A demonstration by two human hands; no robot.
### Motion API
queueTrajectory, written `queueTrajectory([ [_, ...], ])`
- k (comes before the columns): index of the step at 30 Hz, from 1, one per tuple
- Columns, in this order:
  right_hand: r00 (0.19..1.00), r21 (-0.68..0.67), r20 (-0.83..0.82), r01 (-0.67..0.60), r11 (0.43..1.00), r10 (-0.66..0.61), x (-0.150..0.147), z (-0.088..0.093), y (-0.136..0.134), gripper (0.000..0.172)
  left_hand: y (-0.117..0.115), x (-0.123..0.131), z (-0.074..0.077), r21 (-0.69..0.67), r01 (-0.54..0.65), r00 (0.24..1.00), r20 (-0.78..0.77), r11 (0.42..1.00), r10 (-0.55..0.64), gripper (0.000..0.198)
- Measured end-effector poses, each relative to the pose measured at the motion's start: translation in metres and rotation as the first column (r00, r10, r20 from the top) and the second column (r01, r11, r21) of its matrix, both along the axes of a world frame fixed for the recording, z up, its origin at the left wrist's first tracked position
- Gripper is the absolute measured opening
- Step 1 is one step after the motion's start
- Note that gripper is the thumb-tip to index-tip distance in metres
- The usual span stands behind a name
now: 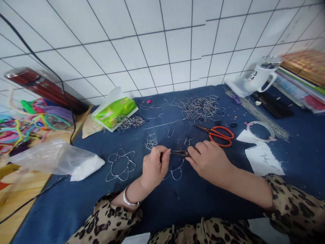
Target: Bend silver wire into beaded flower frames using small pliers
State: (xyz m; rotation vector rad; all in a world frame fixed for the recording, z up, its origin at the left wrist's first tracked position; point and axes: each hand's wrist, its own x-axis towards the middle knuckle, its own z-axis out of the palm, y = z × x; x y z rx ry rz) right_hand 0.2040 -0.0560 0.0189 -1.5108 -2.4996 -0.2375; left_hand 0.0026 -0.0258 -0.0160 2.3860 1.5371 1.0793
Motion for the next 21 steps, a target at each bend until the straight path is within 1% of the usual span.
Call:
queueTrajectory([
  [7,0.999,0.052,0.035,-0.004,0.999,0.002,0.0017,-0.0018,-0.0013,0.033,-0.0016,0.0012,0.0003,-0.065,-0.019,1.000,0.011,0.998,0.019,0.010],
  [13,0.997,0.053,0.077,-0.006,0.999,0.002,0.0011,-0.0046,-0.0029,0.035,-0.0023,0.0030,0.0021,-0.116,-0.027,0.999,0.032,0.993,0.031,0.009],
  [21,0.999,0.059,0.031,-0.011,0.998,0.009,0.0039,-0.0041,-0.0005,0.033,-0.0006,0.0025,0.0016,-0.118,-0.047,0.998,0.033,0.992,0.052,0.010],
])
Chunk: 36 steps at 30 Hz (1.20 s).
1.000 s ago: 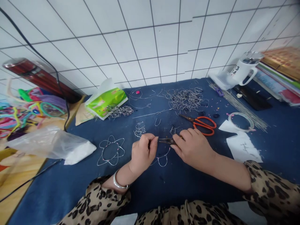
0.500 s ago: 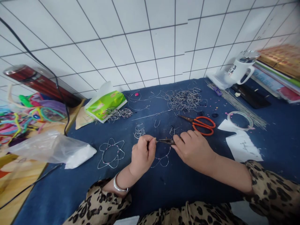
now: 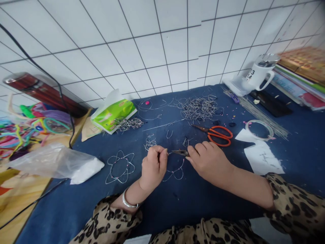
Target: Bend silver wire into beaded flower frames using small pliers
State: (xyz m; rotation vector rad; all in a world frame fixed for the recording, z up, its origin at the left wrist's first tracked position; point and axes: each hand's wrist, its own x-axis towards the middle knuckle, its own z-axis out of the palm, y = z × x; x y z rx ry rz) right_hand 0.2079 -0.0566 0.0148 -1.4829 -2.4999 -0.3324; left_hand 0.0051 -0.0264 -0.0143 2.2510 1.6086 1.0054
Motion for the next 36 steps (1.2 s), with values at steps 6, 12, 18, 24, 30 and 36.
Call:
queueTrajectory([
  [6,0.999,-0.009,-0.035,0.002,1.000,-0.003,-0.0022,0.0028,-0.0003,0.035,0.0010,0.0005,-0.0012,0.028,-0.004,1.000,-0.002,1.000,0.005,0.010],
  [12,0.999,0.021,-0.022,0.038,0.999,-0.038,-0.0054,0.0035,-0.0007,0.036,0.0002,0.0024,-0.0003,0.059,-0.028,1.000,-0.007,0.998,0.028,0.013],
  [18,0.999,0.000,-0.017,0.039,0.999,-0.039,-0.0060,0.0028,-0.0017,0.036,-0.0012,0.0027,0.0010,0.039,-0.011,1.000,0.008,0.999,0.011,0.011],
  [24,1.000,0.006,-0.007,0.023,1.000,-0.023,-0.0054,0.0027,-0.0008,0.033,-0.0025,0.0018,0.0012,0.000,0.018,0.999,0.030,1.000,-0.018,0.009],
  [30,1.000,0.023,0.002,0.017,1.000,-0.017,-0.0045,0.0013,-0.0012,0.031,-0.0028,0.0012,-0.0002,0.019,0.019,1.000,-0.001,1.000,-0.019,0.010],
  [36,1.000,0.001,0.028,0.013,1.000,-0.013,-0.0038,0.0002,-0.0017,0.030,-0.0026,0.0012,-0.0002,-0.005,0.037,0.999,0.033,0.999,-0.037,0.009],
])
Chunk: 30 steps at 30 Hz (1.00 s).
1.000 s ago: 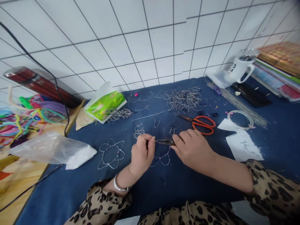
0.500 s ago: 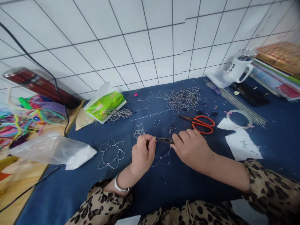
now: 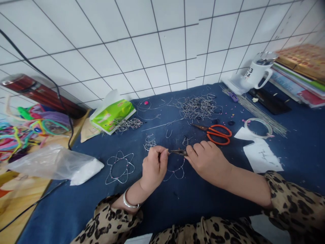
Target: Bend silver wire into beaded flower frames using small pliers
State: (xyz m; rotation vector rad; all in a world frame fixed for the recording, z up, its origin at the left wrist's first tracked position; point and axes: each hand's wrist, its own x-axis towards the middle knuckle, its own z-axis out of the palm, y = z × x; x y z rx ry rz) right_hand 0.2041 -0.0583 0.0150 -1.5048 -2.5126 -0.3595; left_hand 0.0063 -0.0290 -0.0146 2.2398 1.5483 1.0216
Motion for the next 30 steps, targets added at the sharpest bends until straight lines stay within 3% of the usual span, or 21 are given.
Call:
queueTrajectory([
  [8,0.999,-0.038,-0.037,0.006,0.999,-0.008,0.003,0.002,0.002,0.028,0.006,-0.001,-0.001,-0.209,0.121,0.981,0.172,0.970,-0.085,0.009],
  [14,0.996,-0.098,-0.094,-0.007,0.995,-0.002,0.009,-0.006,0.008,0.027,0.014,0.001,0.004,-0.428,0.322,0.929,0.317,0.844,-0.193,0.022],
  [18,0.991,-0.150,-0.130,-0.037,0.988,0.018,0.013,-0.013,0.011,0.028,0.017,0.001,0.005,-0.501,0.395,0.884,0.436,0.770,-0.169,0.025],
  [25,0.986,-0.217,-0.161,-0.064,0.974,0.029,0.014,-0.015,0.014,0.032,0.016,-0.003,0.004,-0.497,0.405,0.869,0.469,0.767,-0.155,0.024],
  [30,0.988,-0.197,-0.145,-0.076,0.977,0.048,0.015,-0.013,0.015,0.030,0.015,-0.003,0.004,-0.400,0.356,0.886,0.431,0.845,-0.169,0.019],
])
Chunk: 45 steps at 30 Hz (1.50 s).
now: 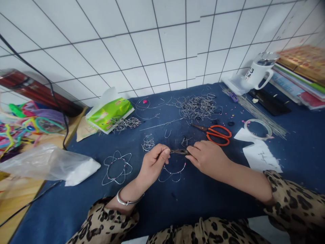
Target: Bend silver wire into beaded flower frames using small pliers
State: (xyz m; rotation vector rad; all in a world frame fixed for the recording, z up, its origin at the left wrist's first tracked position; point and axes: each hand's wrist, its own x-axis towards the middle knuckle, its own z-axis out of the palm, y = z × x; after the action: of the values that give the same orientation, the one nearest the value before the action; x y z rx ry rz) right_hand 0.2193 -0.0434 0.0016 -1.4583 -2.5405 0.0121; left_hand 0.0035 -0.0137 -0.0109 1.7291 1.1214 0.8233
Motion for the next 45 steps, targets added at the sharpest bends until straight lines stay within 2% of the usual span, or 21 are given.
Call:
queueTrajectory([
  [9,1.000,0.036,0.017,0.010,0.999,-0.010,-0.005,0.003,-0.002,0.028,-0.002,0.001,0.003,0.231,-0.084,0.993,-0.066,0.969,0.102,0.012],
  [16,0.998,0.090,0.009,0.068,0.994,-0.069,-0.009,0.011,-0.006,0.032,-0.006,0.003,-0.003,0.214,-0.229,0.971,-0.023,0.950,0.239,0.012],
  [25,0.992,0.187,0.048,0.105,0.977,-0.116,-0.020,0.021,-0.016,0.032,-0.012,0.007,-0.006,0.355,-0.259,0.966,0.084,0.898,0.245,0.009],
  [30,0.989,0.229,0.087,0.098,0.969,-0.120,-0.021,0.021,-0.019,0.033,-0.015,0.009,-0.007,0.413,-0.247,0.969,0.087,0.876,0.232,0.008],
  [39,0.989,0.243,0.094,0.088,0.966,-0.114,-0.020,0.021,-0.021,0.029,-0.017,0.011,-0.007,0.445,-0.243,0.967,0.041,0.862,0.251,0.008],
  [45,0.981,0.252,0.155,0.077,0.965,-0.119,-0.019,0.019,-0.022,0.026,-0.017,0.011,-0.008,0.424,-0.235,0.967,0.014,0.874,0.253,0.011],
])
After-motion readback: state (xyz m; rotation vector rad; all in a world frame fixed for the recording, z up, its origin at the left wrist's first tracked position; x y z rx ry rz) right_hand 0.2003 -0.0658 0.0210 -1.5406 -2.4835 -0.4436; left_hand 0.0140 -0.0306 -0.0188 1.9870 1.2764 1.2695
